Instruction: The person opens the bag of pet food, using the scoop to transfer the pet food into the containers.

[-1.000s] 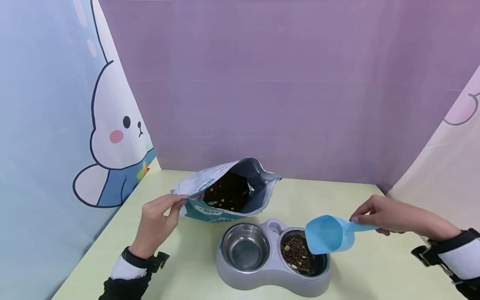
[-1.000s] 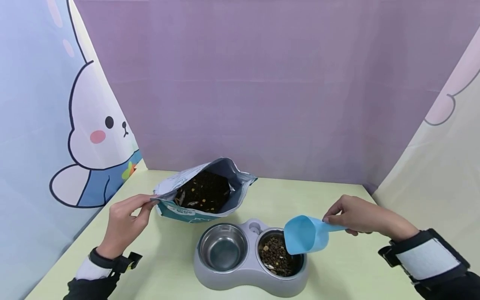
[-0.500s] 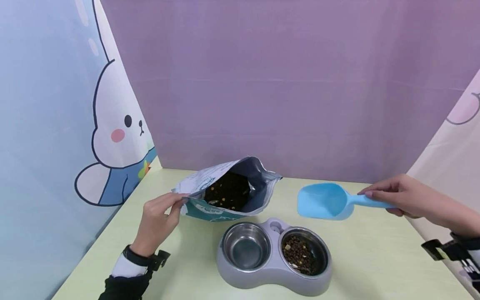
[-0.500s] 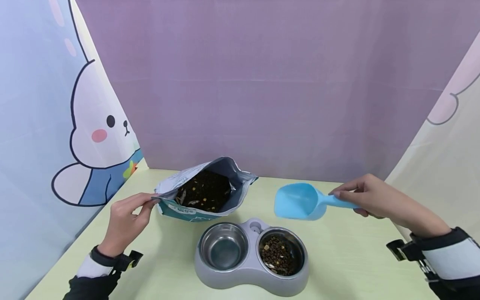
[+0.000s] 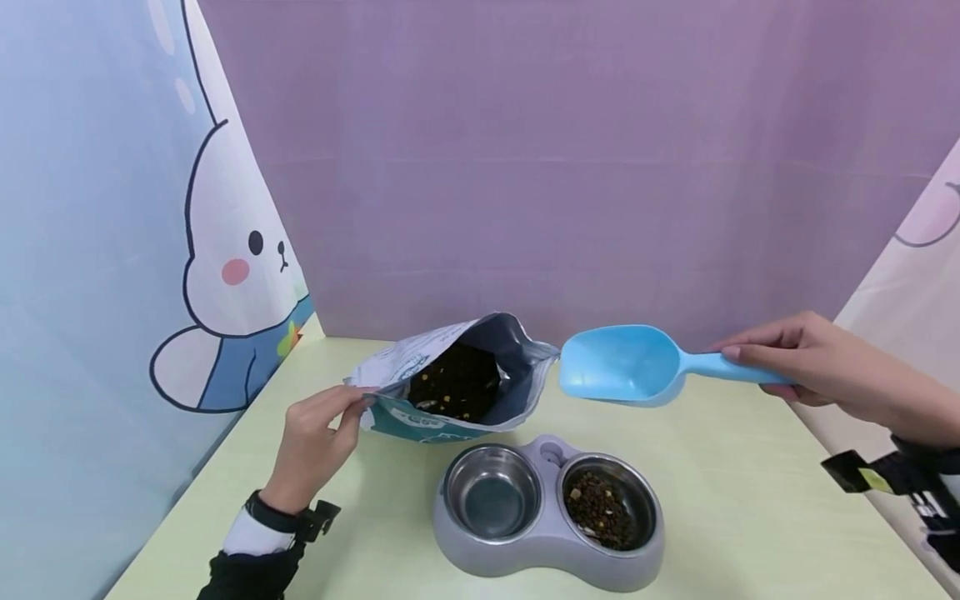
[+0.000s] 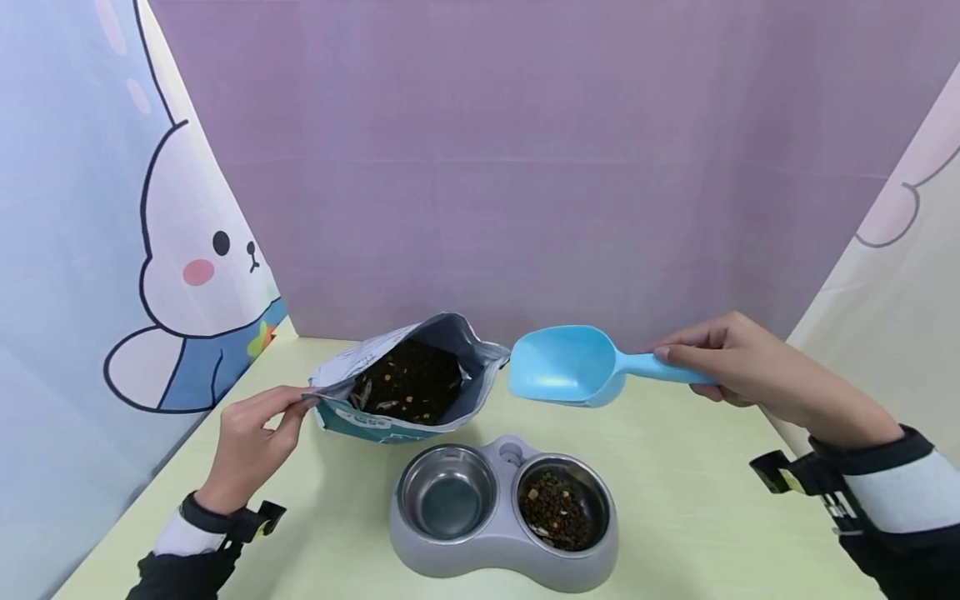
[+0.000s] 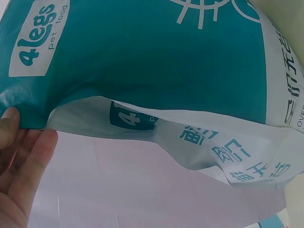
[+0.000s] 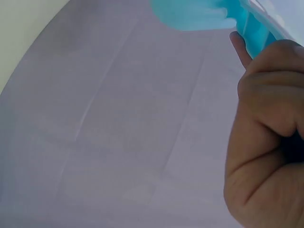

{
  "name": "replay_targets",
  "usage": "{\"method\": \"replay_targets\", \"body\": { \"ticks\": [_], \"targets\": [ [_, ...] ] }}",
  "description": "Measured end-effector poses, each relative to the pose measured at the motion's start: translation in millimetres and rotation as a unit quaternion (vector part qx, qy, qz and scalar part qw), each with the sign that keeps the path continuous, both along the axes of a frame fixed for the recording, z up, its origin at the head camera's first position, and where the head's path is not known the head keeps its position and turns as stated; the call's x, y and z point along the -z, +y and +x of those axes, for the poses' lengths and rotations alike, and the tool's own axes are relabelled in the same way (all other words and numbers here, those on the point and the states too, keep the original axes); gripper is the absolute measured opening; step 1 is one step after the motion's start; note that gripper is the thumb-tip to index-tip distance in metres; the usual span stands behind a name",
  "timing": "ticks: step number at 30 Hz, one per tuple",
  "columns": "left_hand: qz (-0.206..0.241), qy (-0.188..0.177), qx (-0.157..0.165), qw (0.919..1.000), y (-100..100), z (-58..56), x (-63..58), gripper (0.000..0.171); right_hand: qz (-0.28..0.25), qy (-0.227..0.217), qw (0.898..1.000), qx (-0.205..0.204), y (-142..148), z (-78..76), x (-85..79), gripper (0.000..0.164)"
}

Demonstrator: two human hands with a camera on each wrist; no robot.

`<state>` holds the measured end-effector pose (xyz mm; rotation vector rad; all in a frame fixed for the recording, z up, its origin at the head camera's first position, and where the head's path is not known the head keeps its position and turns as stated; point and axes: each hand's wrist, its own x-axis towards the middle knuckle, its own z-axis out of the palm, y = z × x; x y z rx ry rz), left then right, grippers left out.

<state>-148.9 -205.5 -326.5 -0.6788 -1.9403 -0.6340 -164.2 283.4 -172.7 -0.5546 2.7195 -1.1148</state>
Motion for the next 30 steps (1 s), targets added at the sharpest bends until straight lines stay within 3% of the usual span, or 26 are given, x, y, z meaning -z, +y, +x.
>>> {"method": "replay_targets", "body": {
  "ticks": [11, 15, 22, 27, 30],
  "targets": [
    [-0.001, -0.005, -0.001, 1.0000, 1.3, -0.1, -0.8, 0.037, -0.012, -0.004, 1.000, -0.024, -28.5, -2.1, -12.2, 0.022],
    [0.000, -0.009, 0.001, 1.0000, 2.1, -1.1, -1.0, 0.037, 0.004, 0.003, 0.999, -0.048, -45.2, -0.9, -16.9, 0.022],
    [0.003, -0.012, 0.007, 0.9999, 4.3, -3.5, -0.3, 0.036, 0.037, 0.001, 0.998, -0.057, -76.7, 0.1, -24.0, 0.022],
    [0.004, -0.014, 0.012, 0.9998, 5.1, -4.4, -1.2, 0.036, 0.077, 0.039, 0.993, -0.077, -101.0, -0.1, -26.4, 0.019],
    [0.004, -0.018, 0.013, 0.9997, 5.2, -4.4, -2.2, 0.036, 0.117, 0.095, 0.984, -0.091, -118.0, 3.4, -25.9, 0.016]
  ]
}}
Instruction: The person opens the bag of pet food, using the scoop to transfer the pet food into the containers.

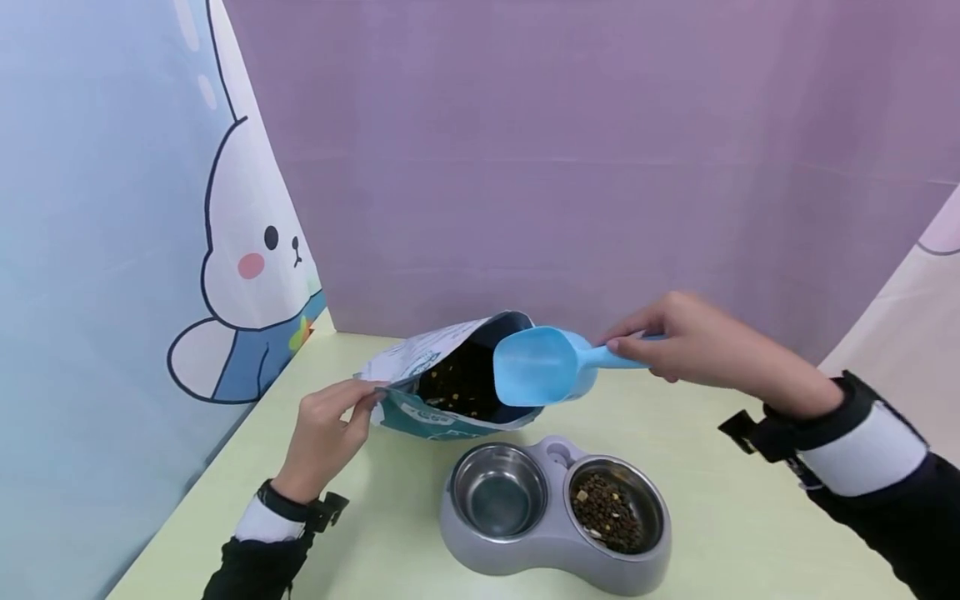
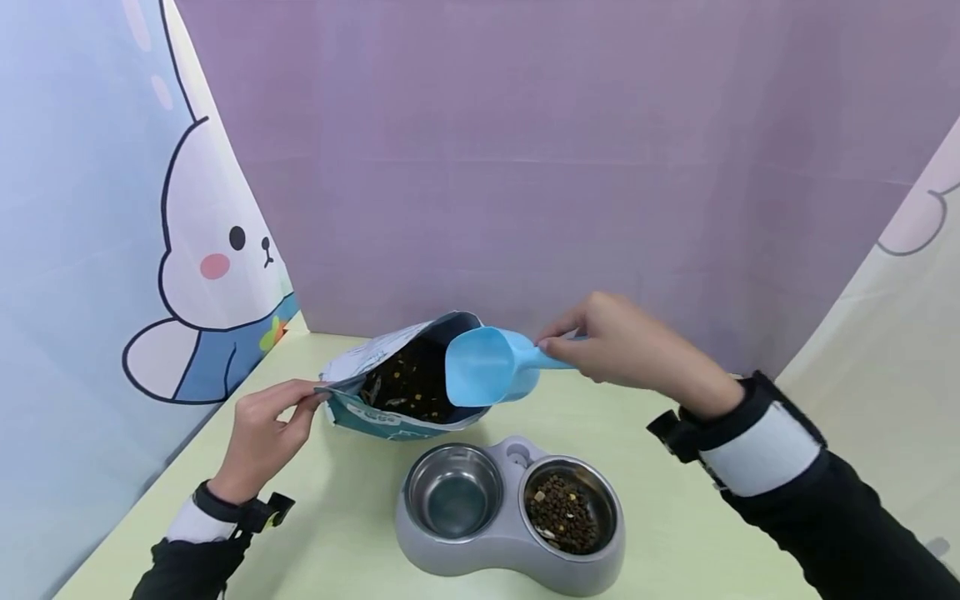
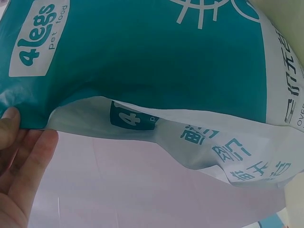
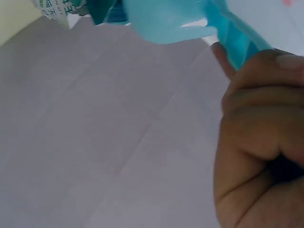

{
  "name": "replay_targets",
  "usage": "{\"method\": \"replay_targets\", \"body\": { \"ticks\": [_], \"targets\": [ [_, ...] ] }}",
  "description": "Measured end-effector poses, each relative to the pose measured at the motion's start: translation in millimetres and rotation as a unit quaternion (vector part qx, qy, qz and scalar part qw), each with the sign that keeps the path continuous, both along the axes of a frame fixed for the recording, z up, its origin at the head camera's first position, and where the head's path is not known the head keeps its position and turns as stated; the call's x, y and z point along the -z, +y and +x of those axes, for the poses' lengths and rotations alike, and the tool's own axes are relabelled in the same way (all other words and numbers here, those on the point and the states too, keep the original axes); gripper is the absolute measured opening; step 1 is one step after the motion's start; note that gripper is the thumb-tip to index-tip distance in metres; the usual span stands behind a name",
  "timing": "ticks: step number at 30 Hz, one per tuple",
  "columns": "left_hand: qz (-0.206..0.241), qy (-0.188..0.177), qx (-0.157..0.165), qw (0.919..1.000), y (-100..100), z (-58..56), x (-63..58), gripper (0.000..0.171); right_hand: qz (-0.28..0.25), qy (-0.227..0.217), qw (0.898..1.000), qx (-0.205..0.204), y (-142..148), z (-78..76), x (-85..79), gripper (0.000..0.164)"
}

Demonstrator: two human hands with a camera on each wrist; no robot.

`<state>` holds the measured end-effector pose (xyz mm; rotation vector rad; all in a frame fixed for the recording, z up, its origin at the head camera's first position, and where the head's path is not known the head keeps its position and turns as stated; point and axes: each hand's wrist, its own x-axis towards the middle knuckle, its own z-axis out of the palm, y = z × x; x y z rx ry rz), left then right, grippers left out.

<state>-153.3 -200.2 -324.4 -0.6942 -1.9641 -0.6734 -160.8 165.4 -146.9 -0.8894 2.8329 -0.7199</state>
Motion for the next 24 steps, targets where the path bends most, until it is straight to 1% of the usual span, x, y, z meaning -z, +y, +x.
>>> {"method": "replay_targets", "body": {
  "ticks": [3, 6, 8, 11, 14, 17, 19, 21, 24],
  "targets": [
    [0.000, -0.002, -0.003, 1.0000, -0.8, 0.8, -1.1, 0.036, 0.030, 0.070, 0.997, -0.022, -18.4, 5.0, 2.0, 0.014],
    [-0.001, -0.001, -0.005, 1.0000, -2.0, 2.0, -2.0, 0.035, 0.056, 0.135, 0.989, -0.041, -37.7, 10.2, 5.9, 0.012],
    [-0.001, 0.000, -0.007, 1.0000, -2.9, 2.8, -2.2, 0.035, 0.075, 0.166, 0.982, -0.046, -50.7, 14.2, 9.4, 0.012],
    [-0.001, 0.001, -0.010, 1.0000, -3.5, 3.4, -2.3, 0.035, 0.111, 0.216, 0.969, -0.044, -68.5, 18.8, 16.6, 0.026],
    [-0.001, 0.002, -0.014, 0.9999, -3.7, 3.7, -2.1, 0.035, 0.149, 0.263, 0.952, -0.044, -82.6, 20.9, 24.5, 0.035],
    [-0.001, 0.002, -0.015, 0.9999, -3.8, 3.6, -1.9, 0.035, 0.185, 0.300, 0.935, -0.050, -92.3, 20.1, 31.2, 0.035],
    [-0.001, 0.002, -0.015, 0.9999, -3.7, 3.4, -1.6, 0.035, 0.200, 0.315, 0.926, -0.059, -97.3, 18.7, 35.5, 0.035],
    [-0.001, 0.002, -0.013, 0.9999, -3.4, 3.1, -1.3, 0.035, 0.206, 0.328, 0.920, -0.064, -102.0, 15.8, 40.6, 0.037],
    [-0.001, 0.003, -0.011, 0.9999, -2.4, 2.7, -0.8, 0.035, 0.206, 0.345, 0.913, -0.064, -108.6, 12.0, 49.7, 0.042]
  ]
}}
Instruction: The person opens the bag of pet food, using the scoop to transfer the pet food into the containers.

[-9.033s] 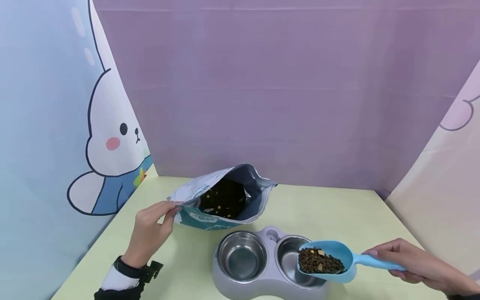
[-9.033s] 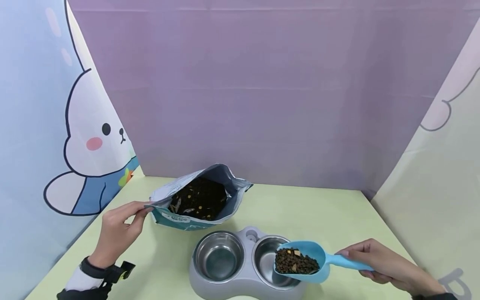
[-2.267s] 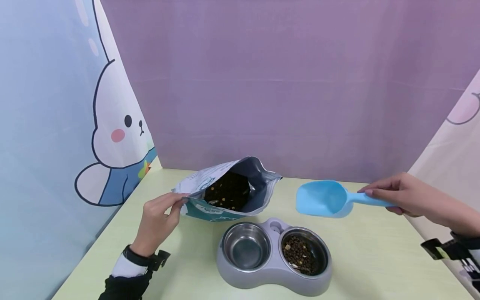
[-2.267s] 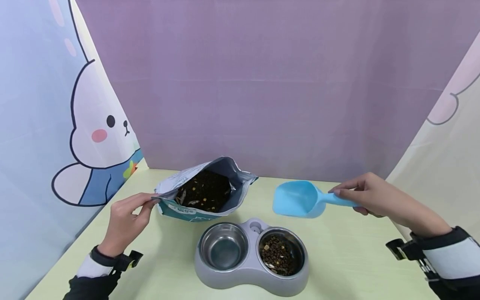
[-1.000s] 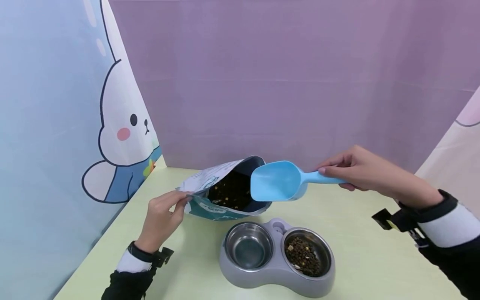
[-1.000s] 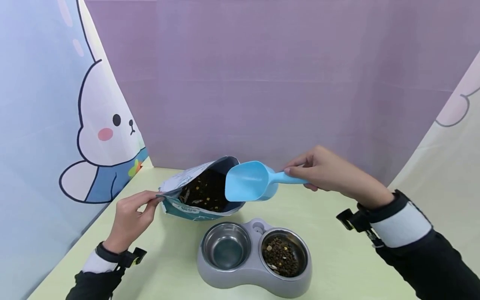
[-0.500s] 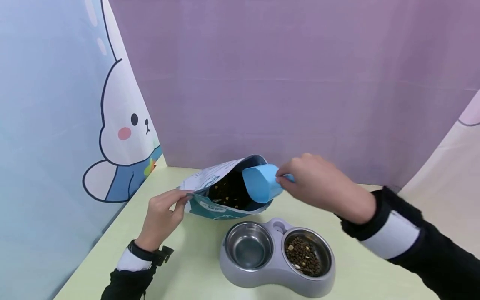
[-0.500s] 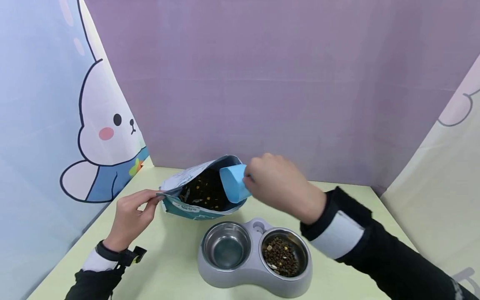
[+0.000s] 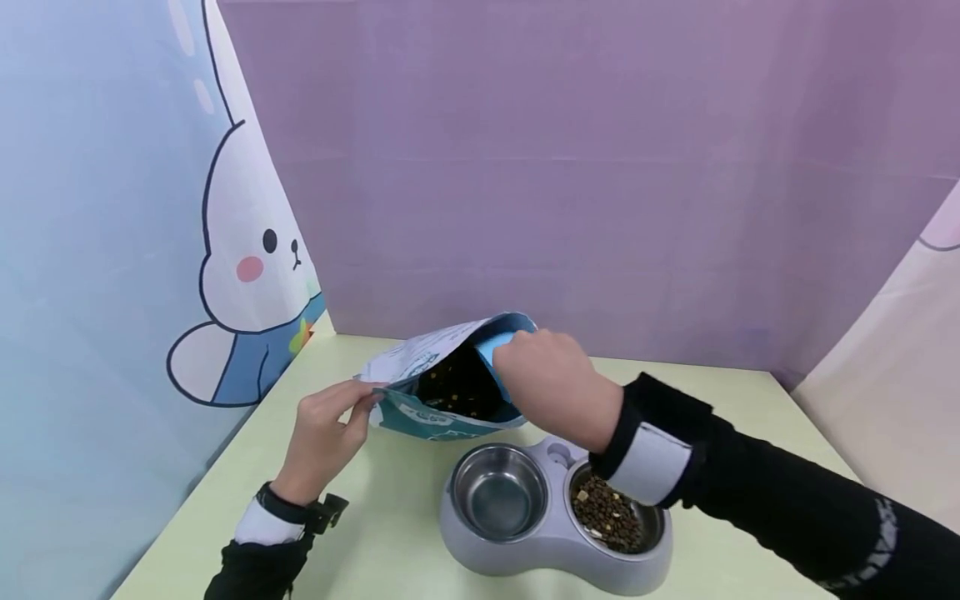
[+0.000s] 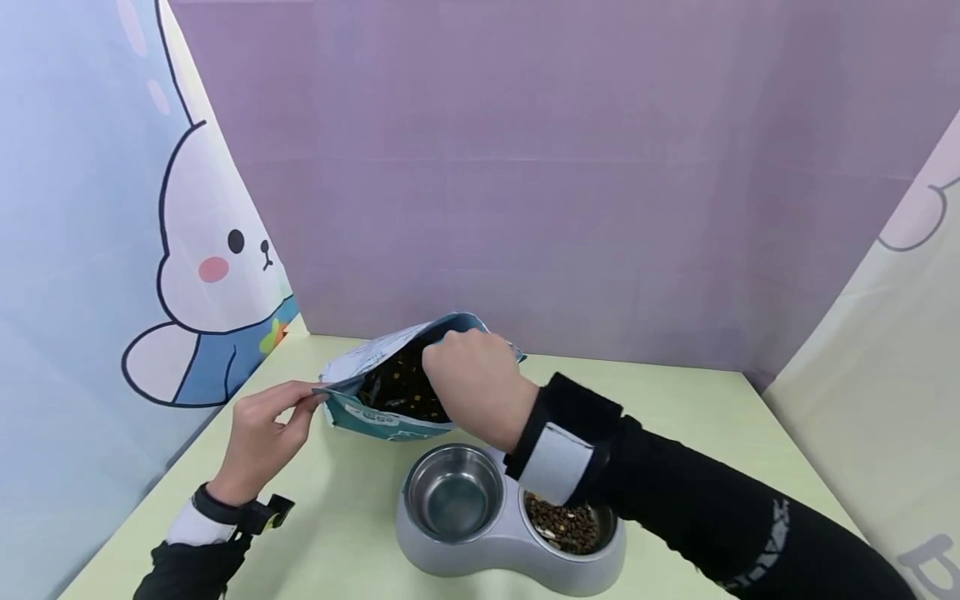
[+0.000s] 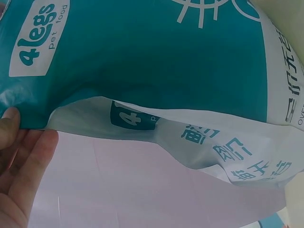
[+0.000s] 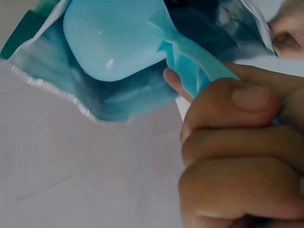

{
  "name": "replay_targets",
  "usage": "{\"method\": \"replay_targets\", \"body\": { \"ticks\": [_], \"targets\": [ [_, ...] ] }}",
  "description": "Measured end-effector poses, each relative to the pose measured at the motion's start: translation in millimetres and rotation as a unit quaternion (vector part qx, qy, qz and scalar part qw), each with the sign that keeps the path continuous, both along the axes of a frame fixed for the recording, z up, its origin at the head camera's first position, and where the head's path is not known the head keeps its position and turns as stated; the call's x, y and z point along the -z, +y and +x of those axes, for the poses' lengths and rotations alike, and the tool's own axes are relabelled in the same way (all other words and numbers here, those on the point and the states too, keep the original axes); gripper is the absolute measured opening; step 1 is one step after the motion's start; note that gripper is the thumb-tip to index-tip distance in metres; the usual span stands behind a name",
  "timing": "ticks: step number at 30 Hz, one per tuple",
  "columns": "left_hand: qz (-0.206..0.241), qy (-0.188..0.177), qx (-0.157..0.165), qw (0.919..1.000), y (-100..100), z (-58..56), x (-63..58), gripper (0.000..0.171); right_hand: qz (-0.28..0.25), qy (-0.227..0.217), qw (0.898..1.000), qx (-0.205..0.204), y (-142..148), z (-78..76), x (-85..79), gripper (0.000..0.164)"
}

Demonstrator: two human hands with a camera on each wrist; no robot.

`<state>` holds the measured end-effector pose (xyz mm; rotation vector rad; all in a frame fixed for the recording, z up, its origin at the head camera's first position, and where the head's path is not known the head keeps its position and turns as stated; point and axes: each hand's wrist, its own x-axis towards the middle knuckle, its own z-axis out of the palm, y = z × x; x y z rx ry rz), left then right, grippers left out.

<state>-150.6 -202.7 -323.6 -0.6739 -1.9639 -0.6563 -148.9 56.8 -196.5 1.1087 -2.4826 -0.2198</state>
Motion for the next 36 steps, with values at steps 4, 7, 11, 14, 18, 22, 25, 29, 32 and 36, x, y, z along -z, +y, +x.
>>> {"method": "replay_targets", "body": {
  "ticks": [4, 7, 11, 14, 18, 22, 25, 29, 32, 36],
  "targets": [
    [-0.001, -0.001, 0.005, 1.0000, 1.4, -0.5, 1.1, 0.034, 0.006, 0.033, 0.999, -0.003, -8.8, -5.5, 14.1, 0.047],
    [-0.003, -0.003, 0.006, 1.0000, 2.6, -1.0, 1.9, 0.034, 0.005, 0.057, 0.998, -0.009, -13.7, -10.0, 23.9, 0.049],
    [-0.003, -0.006, 0.005, 1.0000, 3.5, -0.9, 2.6, 0.035, -0.009, 0.051, 0.999, -0.008, -17.6, -17.9, 34.2, 0.048],
    [-0.003, -0.007, 0.005, 1.0000, 3.4, -0.6, 2.5, 0.035, -0.012, 0.030, 0.999, -0.002, -18.7, -25.1, 39.6, 0.046],
    [-0.006, -0.007, 0.002, 1.0000, 2.9, 0.1, 1.5, 0.034, -0.008, -0.002, 1.000, 0.004, -19.1, -33.5, 43.8, 0.040],
    [-0.007, -0.003, 0.000, 1.0000, 2.3, 0.9, 0.3, 0.034, -0.006, -0.033, 0.999, 0.005, -17.9, -40.1, 46.6, 0.037],
    [-0.007, -0.003, 0.002, 1.0000, 1.8, 0.9, -0.2, 0.034, -0.011, -0.064, 0.998, 0.003, -15.7, -44.8, 47.3, 0.035],
    [-0.007, -0.004, -0.002, 1.0000, 0.8, 1.7, -0.2, 0.034, -0.033, -0.140, 0.990, 0.012, -13.6, -50.4, 46.6, 0.033],
    [-0.005, -0.005, -0.005, 1.0000, 0.0, 2.8, 0.1, 0.035, -0.057, -0.198, 0.978, 0.025, -12.8, -54.2, 46.9, 0.035],
    [-0.004, -0.008, -0.006, 0.9999, -0.9, 4.2, 0.1, 0.035, -0.102, -0.258, 0.961, 0.017, -11.1, -58.2, 48.4, 0.041]
  ]
}}
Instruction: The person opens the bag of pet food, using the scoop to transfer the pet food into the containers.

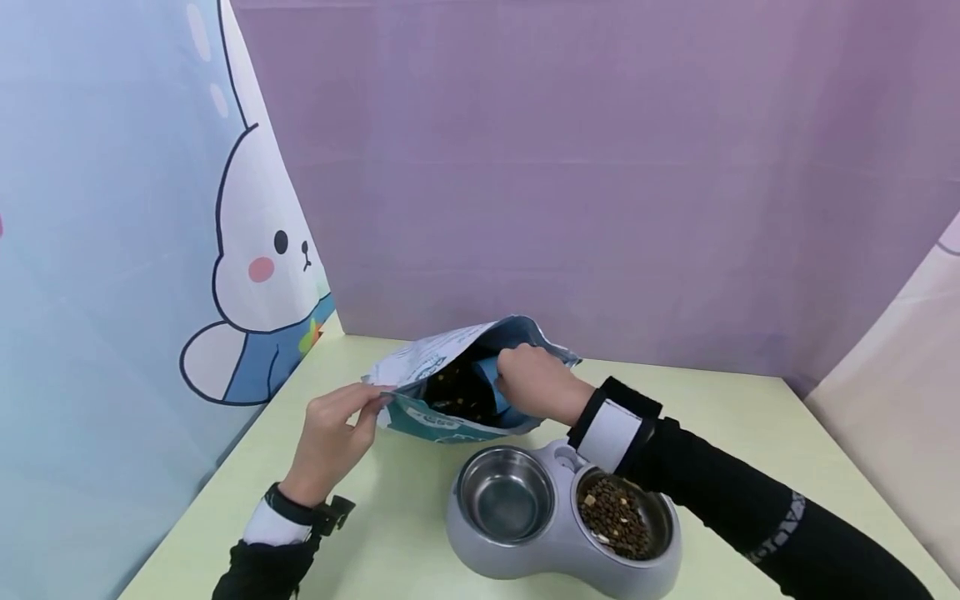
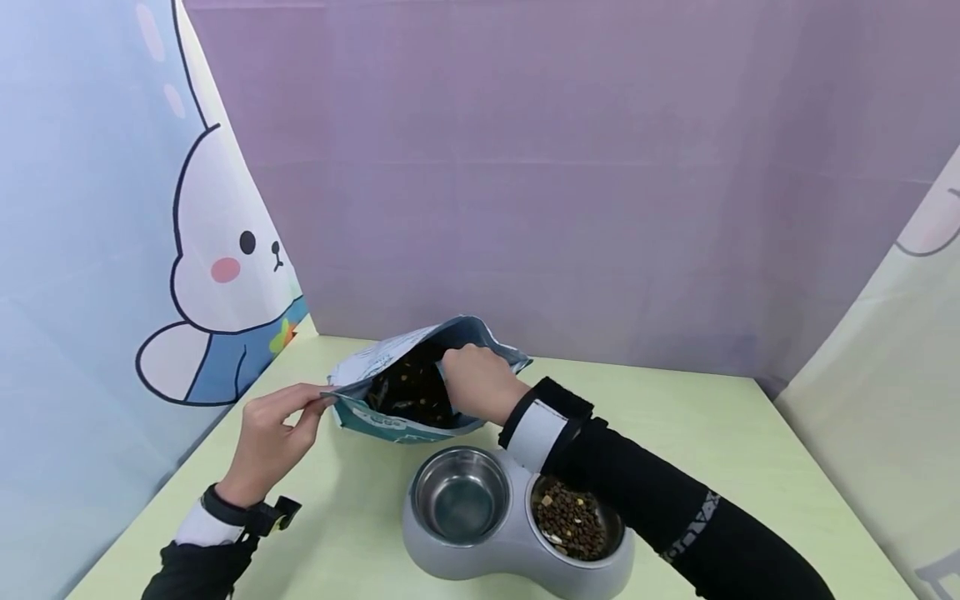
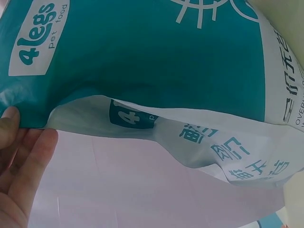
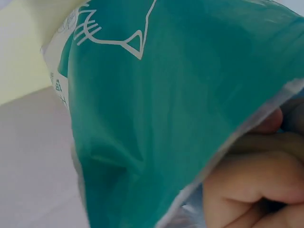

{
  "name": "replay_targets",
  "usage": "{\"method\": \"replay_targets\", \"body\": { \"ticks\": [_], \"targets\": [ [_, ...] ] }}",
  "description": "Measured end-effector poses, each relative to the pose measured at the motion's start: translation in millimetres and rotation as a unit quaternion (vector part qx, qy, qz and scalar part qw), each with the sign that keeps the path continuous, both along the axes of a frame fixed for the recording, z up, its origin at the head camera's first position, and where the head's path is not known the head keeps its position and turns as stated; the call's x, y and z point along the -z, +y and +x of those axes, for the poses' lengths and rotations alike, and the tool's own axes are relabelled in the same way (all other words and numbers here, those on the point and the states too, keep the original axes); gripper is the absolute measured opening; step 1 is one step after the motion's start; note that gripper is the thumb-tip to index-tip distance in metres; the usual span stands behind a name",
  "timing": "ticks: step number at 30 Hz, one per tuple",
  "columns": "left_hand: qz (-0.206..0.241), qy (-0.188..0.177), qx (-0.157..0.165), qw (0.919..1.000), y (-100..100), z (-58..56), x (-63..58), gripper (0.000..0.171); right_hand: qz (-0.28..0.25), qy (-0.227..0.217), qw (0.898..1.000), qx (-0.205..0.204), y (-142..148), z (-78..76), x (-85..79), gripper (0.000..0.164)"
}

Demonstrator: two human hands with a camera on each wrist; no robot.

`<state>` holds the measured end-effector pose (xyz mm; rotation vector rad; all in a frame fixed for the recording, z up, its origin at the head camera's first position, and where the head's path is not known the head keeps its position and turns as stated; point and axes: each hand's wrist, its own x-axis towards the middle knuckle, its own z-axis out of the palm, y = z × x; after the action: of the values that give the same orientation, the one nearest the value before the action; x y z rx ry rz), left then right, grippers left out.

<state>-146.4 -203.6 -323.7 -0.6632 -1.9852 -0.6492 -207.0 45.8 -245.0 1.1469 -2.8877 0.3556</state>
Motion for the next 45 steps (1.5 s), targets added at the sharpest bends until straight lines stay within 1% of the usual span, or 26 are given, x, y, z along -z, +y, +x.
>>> {"method": "replay_targets", "body": {
  "ticks": [4, 6, 8, 15, 25, 33, 37, 39, 40, 43, 45],
  "targets": [
    [0.002, 0.000, -0.001, 1.0000, -0.2, 1.0, 0.1, 0.035, -0.059, -0.050, 0.997, -0.028, 2.2, -2.5, 2.1, 0.045],
    [0.003, 0.000, -0.001, 1.0000, -0.3, 1.4, -0.1, 0.035, -0.079, -0.064, 0.994, -0.041, 2.2, -3.1, 3.8, 0.045],
    [0.003, 0.001, 0.000, 1.0000, -0.2, 1.5, -0.5, 0.034, -0.089, -0.069, 0.993, -0.047, 1.7, -2.5, 4.8, 0.045],
    [0.004, 0.001, 0.004, 1.0000, -0.4, 2.8, -1.2, 0.034, -0.103, -0.079, 0.990, -0.048, 2.0, -1.8, 7.5, 0.045],
    [0.000, 0.003, -0.002, 1.0000, -1.8, 5.3, -2.3, 0.034, -0.136, -0.119, 0.982, -0.049, -1.1, 1.4, 6.6, 0.043],
    [0.000, 0.002, -0.006, 1.0000, -3.1, 7.9, -2.2, 0.034, -0.151, -0.112, 0.981, -0.034, -2.4, 1.8, 10.8, 0.036],
    [0.002, 0.002, -0.003, 1.0000, -2.9, 8.3, -1.9, 0.034, -0.151, -0.115, 0.981, -0.034, -1.8, 3.1, 9.5, 0.037],
    [0.003, 0.002, -0.002, 1.0000, -3.0, 8.4, -1.5, 0.034, -0.152, -0.119, 0.981, -0.032, -1.0, 3.7, 7.8, 0.033],
    [0.003, 0.002, -0.002, 1.0000, -3.0, 8.4, -1.3, 0.034, -0.152, -0.121, 0.980, -0.032, -0.9, 3.9, 7.1, 0.034],
    [0.003, 0.001, -0.003, 1.0000, -3.1, 8.2, -0.9, 0.033, -0.157, -0.127, 0.979, -0.029, 0.8, 3.1, 4.9, 0.025],
    [0.002, 0.000, -0.004, 1.0000, -3.1, 8.2, -0.9, 0.033, -0.165, -0.136, 0.977, -0.026, 1.5, 2.2, 4.4, 0.021]
  ]
}}
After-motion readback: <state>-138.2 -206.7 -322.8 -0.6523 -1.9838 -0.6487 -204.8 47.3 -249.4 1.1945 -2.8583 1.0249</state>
